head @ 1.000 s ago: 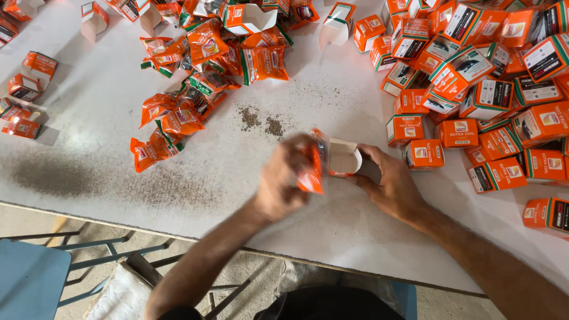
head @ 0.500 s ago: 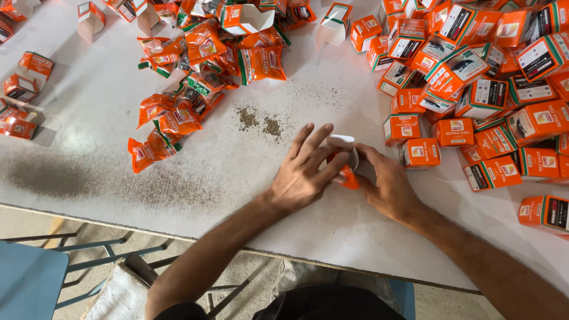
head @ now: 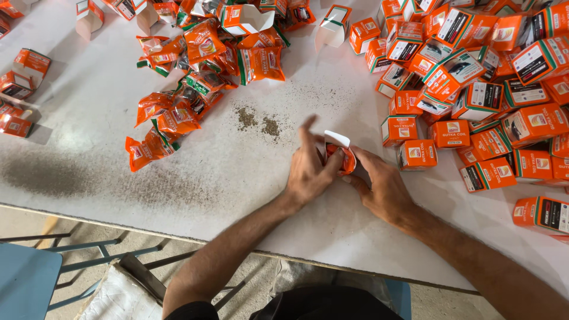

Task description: The person picks small orange product packets from a pile on the table, places them into small cardboard boxes, folds the box flaps closed, and sets the finished boxes with the pile of packed boxes on the table.

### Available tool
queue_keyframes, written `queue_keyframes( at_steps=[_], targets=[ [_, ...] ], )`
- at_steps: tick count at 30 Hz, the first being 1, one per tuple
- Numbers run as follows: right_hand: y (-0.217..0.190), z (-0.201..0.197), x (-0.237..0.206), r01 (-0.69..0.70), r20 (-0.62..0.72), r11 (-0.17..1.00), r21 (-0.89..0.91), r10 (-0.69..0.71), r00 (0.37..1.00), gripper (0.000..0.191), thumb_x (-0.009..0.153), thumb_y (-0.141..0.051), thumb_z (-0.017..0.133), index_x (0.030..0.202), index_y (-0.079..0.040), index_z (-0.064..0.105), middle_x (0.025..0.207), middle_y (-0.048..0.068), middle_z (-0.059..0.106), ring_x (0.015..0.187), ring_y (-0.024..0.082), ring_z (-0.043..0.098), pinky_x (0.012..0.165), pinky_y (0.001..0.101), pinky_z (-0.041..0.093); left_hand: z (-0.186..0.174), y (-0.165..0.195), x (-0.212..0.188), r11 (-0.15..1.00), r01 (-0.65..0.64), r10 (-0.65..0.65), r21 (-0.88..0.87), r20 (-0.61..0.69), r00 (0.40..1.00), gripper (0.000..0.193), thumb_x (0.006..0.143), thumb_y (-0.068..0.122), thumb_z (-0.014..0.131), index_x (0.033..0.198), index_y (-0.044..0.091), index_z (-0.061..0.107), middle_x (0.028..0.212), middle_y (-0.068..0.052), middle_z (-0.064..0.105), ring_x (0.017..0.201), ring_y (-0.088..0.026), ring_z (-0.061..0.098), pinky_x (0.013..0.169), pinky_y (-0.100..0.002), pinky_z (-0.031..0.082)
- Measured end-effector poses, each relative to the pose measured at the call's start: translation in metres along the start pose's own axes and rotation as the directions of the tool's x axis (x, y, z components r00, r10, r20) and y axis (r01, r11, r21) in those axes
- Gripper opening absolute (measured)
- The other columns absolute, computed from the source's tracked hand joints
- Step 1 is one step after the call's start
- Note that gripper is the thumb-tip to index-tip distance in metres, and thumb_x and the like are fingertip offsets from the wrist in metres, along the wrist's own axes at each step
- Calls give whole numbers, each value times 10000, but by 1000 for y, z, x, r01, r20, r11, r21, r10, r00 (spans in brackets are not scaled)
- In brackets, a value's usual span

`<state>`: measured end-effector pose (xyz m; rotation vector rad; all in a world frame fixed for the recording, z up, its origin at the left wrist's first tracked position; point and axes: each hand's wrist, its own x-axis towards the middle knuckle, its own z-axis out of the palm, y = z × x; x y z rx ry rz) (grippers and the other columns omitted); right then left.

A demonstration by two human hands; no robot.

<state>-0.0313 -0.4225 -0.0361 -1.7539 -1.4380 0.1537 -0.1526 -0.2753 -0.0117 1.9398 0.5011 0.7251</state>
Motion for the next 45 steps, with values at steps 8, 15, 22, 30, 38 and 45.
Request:
queue_keyframes(
  at_steps=[8,15,22,30,38,45],
  targets=[
    [-11,-8,-1,70,11,992,110,-72,997,748,875,-72,743,1510,41,366,1439,281,555,1307,423,587,1065,444,498,9,-11,9,997,62,-64,53,29,998,190,905,125,601,1021,-26,615,814,-160,732,649,-231,715,594,-377,569],
    [-23,-2,0,238,71,915,-327,-227,971,692,844,-89,741,1444,75,440,1432,335,510,1179,459,591,993,509,497,-15,-20,4,902,305,-207,-306,313,927,309,916,138,550,1190,0,580,888,-79,670,735,-138,643,618,-347,552],
    [-16,3,2,234,-9,931,-279,-246,969,561,855,-12,728,1376,67,536,1368,291,581,1094,433,654,917,493,538,-35,-26,16,740,470,-213,-480,496,842,387,1091,270,492,1214,-65,643,909,-78,649,735,-119,604,704,-339,635],
    [-14,1,5,273,-44,921,-278,-296,954,597,724,77,730,1304,16,600,1272,249,675,955,377,695,819,468,556,-31,-18,15,840,418,-250,-345,438,864,255,1008,149,620,1128,-73,654,931,-131,698,724,-139,647,636,-337,601],
    [-14,5,2,131,-126,978,-165,-153,980,475,777,40,780,1183,-11,539,1214,199,673,1016,388,686,833,466,561,-19,-6,-4,880,-467,445,81,200,873,397,886,22,681,1277,-38,640,1393,-213,640,1320,-384,625,1093,-434,540],
    [-12,2,2,88,-101,990,-112,-100,990,597,785,-1,815,1251,-34,443,1224,181,682,1028,378,693,834,448,563,-25,-11,-11,843,-514,462,160,273,844,411,837,31,780,1230,15,660,1422,-215,618,1389,-392,563,1128,-453,517]
  ],
)
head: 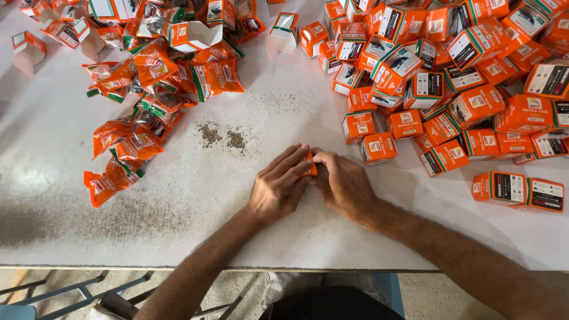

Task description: The person picks small orange product packets from a pile on the table, places them into small cardboard boxes, folds the box flaps closed, and sets the finished boxes with the pile of packed boxes on the table.

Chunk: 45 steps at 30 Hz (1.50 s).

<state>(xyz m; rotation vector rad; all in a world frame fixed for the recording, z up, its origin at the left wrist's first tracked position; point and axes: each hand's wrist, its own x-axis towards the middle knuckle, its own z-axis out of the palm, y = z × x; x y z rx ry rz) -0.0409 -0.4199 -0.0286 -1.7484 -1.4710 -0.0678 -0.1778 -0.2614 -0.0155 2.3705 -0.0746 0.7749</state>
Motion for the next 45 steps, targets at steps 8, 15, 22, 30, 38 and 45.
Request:
queue_keyframes(
  at_steps=[8,15,22,30,38,45],
  targets=[
    [-2,-3,2,85,-10,996,-13,-85,996,572,775,6,804,1249,-55,489,1274,179,675,1010,365,700,823,442,563,1,-12,-3,994,-51,52,-98,7,999,218,881,1,785,1066,39,677,1459,-162,603,1421,-381,546,1136,-426,548],
    [-6,-6,5,130,12,991,-3,-130,991,610,743,33,764,1302,-60,537,1335,217,620,1148,405,652,927,464,550,-5,0,-5,985,-123,110,118,113,988,294,908,35,744,1199,57,706,1594,-190,452,1520,-408,393,1223,-530,414],
    [3,-53,31,294,8,936,-195,-299,954,593,795,83,677,1345,-95,542,1406,161,554,1283,382,595,1058,509,514,-21,11,-16,1000,-8,9,7,-121,993,468,890,140,766,1301,-4,596,1532,-270,429,1409,-474,440,1159,-558,394],
    [11,-78,48,154,-202,859,-489,-283,938,543,1039,-209,715,1496,-24,485,1587,354,252,1458,585,320,1220,735,279,-29,-56,37,940,-77,176,332,-278,944,390,820,32,772,1175,53,611,1356,-190,563,1298,-425,555,1051,-533,484],
    [16,-20,26,299,67,940,-166,-292,954,576,915,-156,742,1429,-105,487,1499,187,457,1407,400,458,1145,522,443,-150,-253,142,521,172,-14,836,-193,981,829,697,75,769,1461,85,449,1447,-178,462,1409,-448,381,1111,-668,286],
    [17,4,22,-223,171,722,654,146,974,783,951,-283,719,1544,-7,287,1549,153,415,1443,284,415,1170,435,382,-18,-83,66,851,-23,79,524,-84,993,342,912,130,763,1192,110,568,1129,-122,616,959,-320,696,777,-480,597]
  ],
)
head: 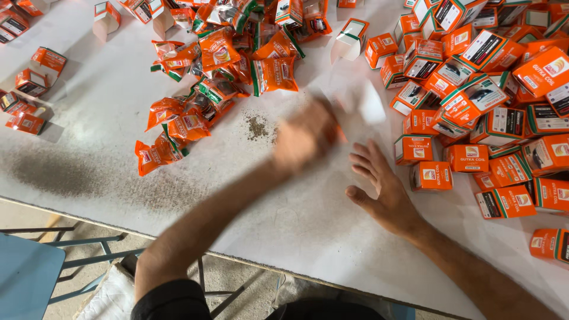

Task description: The person picks small orange product packets from a pile on the table, places them into small cardboard boxes, folds the box flaps closed, and sets the finished boxes with the pile of packed boxes on the table.

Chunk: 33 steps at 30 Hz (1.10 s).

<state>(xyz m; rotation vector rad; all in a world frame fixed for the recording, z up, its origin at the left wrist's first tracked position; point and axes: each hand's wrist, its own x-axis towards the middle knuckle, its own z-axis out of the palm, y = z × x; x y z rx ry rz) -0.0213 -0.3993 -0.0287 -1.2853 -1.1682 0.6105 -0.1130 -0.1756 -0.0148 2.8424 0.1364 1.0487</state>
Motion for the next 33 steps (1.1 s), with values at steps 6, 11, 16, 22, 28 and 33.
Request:
queue_keyframes(
  at_steps=[6,11,16,22,28,33],
  targets=[
    [4,-10,-4,-189,-186,915,-357,129,974,638,908,-342,759,1400,-19,513,1278,165,641,1207,294,609,1029,423,490,-6,10,-16,881,-291,342,-373,75,937,708,797,27,700,1457,36,445,1435,-151,513,1336,-376,576,1140,-471,532],
    [2,-6,-1,5,-42,774,-634,-41,998,633,868,-322,782,1349,17,550,1225,217,664,1128,368,633,937,459,502,-2,-97,22,917,186,-239,353,112,965,789,757,47,732,1478,97,413,1344,-237,505,1145,-413,557,850,-563,505],
    [-9,-11,-3,54,34,846,-531,-42,999,625,877,-267,749,1370,49,530,1251,223,655,1167,357,636,967,445,500,6,-92,11,966,153,-199,209,220,955,549,891,112,732,1376,64,479,1210,-252,564,1124,-450,574,799,-548,541],
    [-21,-19,2,36,25,846,-532,-27,999,527,776,-220,855,1206,5,649,1167,141,688,1063,291,687,895,385,540,-26,-12,-29,873,252,-194,-418,175,965,407,909,87,698,1285,28,554,1097,-191,683,965,-337,723,819,-438,604],
    [-18,-19,3,33,20,870,-492,-27,999,545,685,-135,856,1195,-50,682,1141,97,714,1019,269,724,875,376,566,-34,72,-60,821,-167,42,-547,-233,972,447,833,18,729,1237,-43,547,1224,-266,608,1118,-417,674,974,-479,572],
    [-14,-20,2,14,6,848,-530,-12,1000,568,706,-65,827,1248,-25,659,1168,120,702,1049,300,713,871,387,564,-14,78,-51,944,-176,128,-280,-184,975,529,918,169,788,1307,-41,498,1227,-224,610,1393,-511,518,1232,-667,330]
  ],
)
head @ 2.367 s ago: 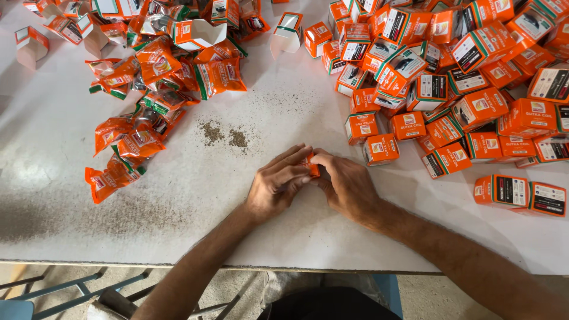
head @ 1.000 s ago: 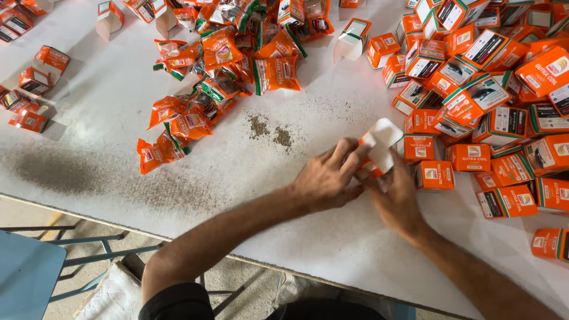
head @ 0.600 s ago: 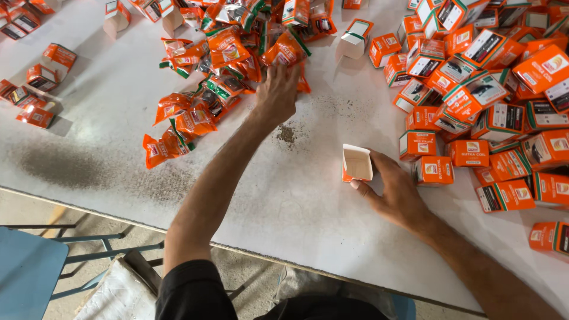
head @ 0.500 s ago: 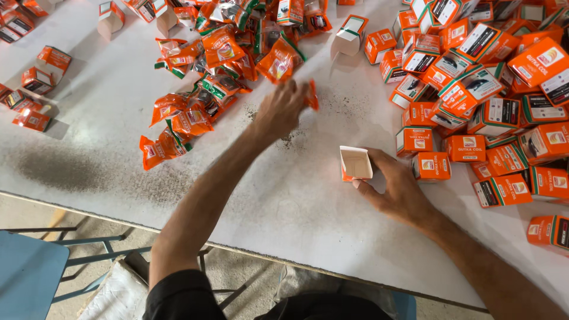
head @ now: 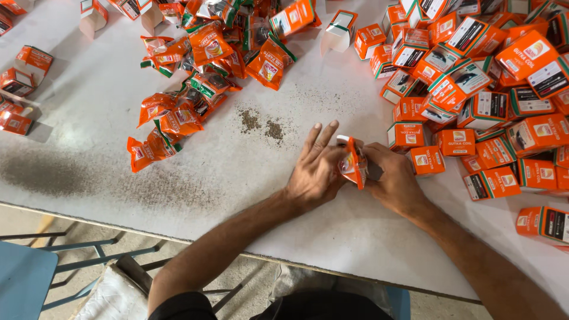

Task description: The person picks small orange product packets from a pile on the table, places them into small cardboard boxes, folds the box flaps closed, and sets the finished boxes with the pile of packed boxes on the table.

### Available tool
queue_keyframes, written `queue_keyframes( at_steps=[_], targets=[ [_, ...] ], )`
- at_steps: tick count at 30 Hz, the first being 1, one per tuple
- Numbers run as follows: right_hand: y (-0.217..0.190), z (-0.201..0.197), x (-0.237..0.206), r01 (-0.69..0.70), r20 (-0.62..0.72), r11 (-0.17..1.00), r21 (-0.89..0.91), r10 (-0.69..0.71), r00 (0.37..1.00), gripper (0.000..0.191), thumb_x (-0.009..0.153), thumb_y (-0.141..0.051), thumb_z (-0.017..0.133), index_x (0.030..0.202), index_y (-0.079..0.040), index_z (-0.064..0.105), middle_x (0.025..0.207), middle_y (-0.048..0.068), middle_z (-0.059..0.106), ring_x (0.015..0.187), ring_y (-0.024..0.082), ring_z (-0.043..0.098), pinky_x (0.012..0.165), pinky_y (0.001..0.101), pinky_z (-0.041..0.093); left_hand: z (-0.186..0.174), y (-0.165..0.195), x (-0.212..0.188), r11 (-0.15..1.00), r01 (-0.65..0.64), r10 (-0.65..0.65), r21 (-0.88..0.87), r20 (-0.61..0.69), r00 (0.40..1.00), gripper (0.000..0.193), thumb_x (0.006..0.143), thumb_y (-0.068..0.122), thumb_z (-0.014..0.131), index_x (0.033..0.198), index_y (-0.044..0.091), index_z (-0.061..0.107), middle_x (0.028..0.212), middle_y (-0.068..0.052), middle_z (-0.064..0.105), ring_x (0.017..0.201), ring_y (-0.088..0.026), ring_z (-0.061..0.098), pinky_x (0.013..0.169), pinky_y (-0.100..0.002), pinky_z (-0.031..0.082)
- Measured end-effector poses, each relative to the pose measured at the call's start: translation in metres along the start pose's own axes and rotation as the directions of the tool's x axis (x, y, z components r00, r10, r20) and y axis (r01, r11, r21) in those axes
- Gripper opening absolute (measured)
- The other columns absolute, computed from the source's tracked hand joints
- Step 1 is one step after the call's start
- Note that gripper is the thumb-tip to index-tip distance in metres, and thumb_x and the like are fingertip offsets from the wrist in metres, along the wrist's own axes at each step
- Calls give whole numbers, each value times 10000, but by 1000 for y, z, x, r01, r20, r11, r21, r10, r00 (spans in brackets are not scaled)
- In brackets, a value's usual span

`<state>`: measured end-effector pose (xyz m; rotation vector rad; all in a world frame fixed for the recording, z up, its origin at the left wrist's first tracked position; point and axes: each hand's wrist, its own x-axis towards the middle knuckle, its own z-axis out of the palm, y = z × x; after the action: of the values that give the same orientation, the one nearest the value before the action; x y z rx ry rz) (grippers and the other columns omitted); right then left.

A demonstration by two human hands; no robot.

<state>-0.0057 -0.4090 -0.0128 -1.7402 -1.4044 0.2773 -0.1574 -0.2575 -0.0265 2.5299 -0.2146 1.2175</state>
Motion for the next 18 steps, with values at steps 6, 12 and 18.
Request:
queue_keyframes(
  at_steps=[6,12,18],
  targets=[
    [-2,0,1,-14,1,999,-35,14,1000,574,682,-119,877,1194,-3,645,1137,136,692,1028,323,697,848,410,544,2,9,0,993,95,-106,76,160,981,432,952,313,755,1288,70,635,1261,-224,598,1487,-486,359,1224,-748,239],
    [-4,4,-3,26,-12,999,-23,-27,1000,610,715,-92,852,1275,18,638,1155,173,676,1049,349,675,866,425,541,13,26,7,928,353,-359,115,34,933,187,957,288,694,1051,126,686,1567,-331,274,1516,-595,93,1171,-830,83],
    [-4,8,-4,65,-62,989,-129,-73,995,544,704,-91,857,1182,51,638,1147,198,667,1049,385,660,866,445,540,13,23,20,875,482,-481,40,174,859,177,960,231,684,1077,120,758,1636,-378,197,1511,-614,69,1109,-794,98]
  ],
)
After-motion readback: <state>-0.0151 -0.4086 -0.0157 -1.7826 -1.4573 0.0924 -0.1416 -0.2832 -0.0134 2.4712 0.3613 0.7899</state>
